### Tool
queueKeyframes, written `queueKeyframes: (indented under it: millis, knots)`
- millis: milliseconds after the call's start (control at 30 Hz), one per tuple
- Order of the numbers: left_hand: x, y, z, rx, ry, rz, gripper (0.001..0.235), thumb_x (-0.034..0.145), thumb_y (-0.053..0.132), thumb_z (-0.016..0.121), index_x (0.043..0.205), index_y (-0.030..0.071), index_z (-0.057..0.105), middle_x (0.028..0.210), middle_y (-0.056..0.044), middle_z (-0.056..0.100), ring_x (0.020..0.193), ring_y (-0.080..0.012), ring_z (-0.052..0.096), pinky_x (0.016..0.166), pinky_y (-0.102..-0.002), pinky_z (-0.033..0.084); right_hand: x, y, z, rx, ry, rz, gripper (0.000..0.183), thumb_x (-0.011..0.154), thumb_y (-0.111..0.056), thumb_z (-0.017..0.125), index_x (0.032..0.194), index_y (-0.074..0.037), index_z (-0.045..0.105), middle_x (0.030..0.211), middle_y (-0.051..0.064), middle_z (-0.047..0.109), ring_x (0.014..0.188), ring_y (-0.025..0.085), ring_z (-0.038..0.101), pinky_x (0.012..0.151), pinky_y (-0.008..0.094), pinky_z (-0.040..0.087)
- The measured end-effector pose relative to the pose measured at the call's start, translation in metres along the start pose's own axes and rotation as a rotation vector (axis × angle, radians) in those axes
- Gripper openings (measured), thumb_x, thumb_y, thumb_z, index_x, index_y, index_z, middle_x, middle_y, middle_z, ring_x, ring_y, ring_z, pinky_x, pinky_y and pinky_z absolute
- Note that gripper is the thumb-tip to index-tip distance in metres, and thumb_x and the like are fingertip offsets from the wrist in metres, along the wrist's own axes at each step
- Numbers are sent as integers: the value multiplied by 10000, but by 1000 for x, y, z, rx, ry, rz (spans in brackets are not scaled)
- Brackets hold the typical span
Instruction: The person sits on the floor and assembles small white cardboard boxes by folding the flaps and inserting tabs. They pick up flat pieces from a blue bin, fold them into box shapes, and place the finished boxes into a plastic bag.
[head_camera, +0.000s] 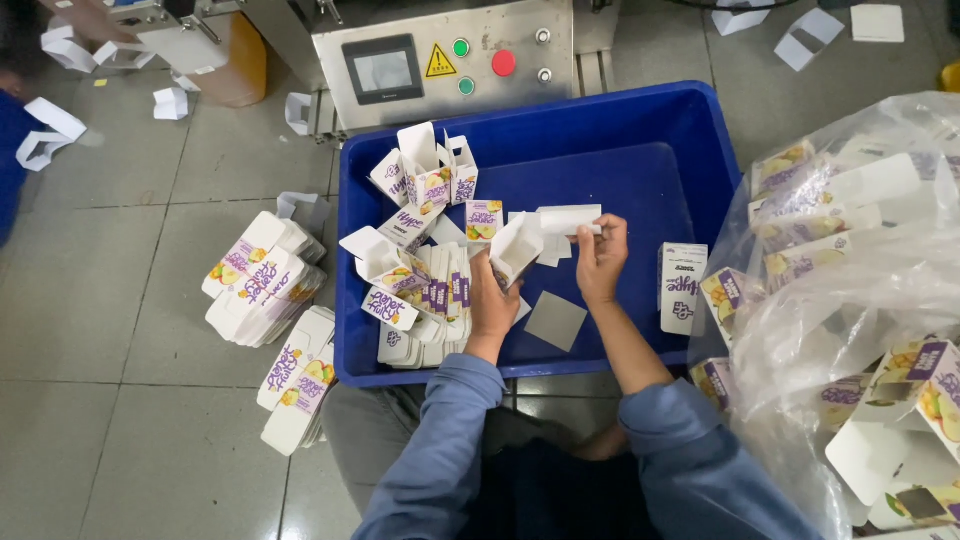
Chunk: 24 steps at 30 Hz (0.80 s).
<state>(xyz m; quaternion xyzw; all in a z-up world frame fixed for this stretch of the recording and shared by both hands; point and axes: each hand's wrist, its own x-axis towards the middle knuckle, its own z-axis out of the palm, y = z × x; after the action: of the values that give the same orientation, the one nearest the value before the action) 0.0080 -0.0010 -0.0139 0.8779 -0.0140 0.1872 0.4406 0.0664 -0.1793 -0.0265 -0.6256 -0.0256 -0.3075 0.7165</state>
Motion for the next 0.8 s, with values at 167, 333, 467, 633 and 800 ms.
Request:
queueKeyframes:
  millis: [167, 333, 467, 633, 800]
  knots:
    - [2, -1, 3, -12, 54, -5, 776, 719, 79, 873, 1369, 42, 451, 1171, -168, 552, 1085, -438, 645, 872, -503, 578, -13, -3, -3, -127, -138, -100, 186, 970, -39, 710, 1082, -37, 561, 840, 147, 721, 745, 243, 759, 695, 339, 612]
    - [2, 2, 2, -13, 40, -54, 726, 767, 43, 831, 1371, -6, 431, 1130, -220, 592, 1053, -473, 657, 850, -503, 596, -9, -46, 15, -236, -391, -233, 64, 936, -60, 738, 990, -82, 709, 803, 85, 727, 663, 257, 713, 649, 352, 584]
    - [1, -12, 6, 57, 63, 31, 715, 725, -20, 802, 1351, 26, 460, 1151, -202, 597, 1082, -448, 642, 911, -496, 562, -5, -43, 12, -443, -514, -465, 101, 944, -109, 696, 844, -108, 694, 739, 62, 633, 660, 260, 639, 616, 355, 554]
    - [-2, -26, 18, 74, 76, 186, 633, 704, -55, 735, 1283, 92, 523, 1122, -135, 605, 1062, -385, 633, 967, -450, 524, -15, -24, 14, -687, -599, -640, 183, 940, -281, 613, 788, -185, 647, 736, 10, 576, 740, 216, 610, 652, 323, 547]
    - [-1, -40, 25, 29, 190, 267, 527, 746, -18, 646, 1253, 73, 536, 1164, -125, 598, 1094, -355, 623, 1043, -437, 478, -18, -58, 16, -594, -670, -517, 294, 1014, -303, 465, 1122, -196, 717, 1093, 44, 689, 606, 318, 685, 601, 390, 587]
